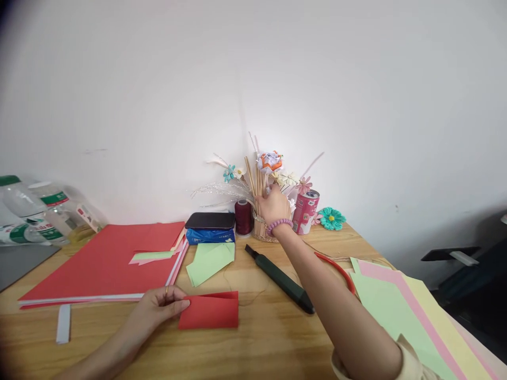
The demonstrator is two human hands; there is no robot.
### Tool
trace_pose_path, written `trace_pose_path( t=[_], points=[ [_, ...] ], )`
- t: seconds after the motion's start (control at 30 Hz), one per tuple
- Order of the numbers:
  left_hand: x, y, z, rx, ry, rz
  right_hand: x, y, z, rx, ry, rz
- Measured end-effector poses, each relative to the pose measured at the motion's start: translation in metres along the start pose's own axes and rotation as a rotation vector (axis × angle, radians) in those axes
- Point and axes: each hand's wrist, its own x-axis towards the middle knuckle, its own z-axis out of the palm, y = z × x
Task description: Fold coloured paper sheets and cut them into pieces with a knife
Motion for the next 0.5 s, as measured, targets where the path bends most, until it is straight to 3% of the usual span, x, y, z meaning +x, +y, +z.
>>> trace_pose_path(
  t=[0.5],
  points=[
    [-0.001,0.008,0.004,-0.034,0.012,0.009,0.018,0.021,-0.029,-0.005,-0.172,0.091]
  ],
)
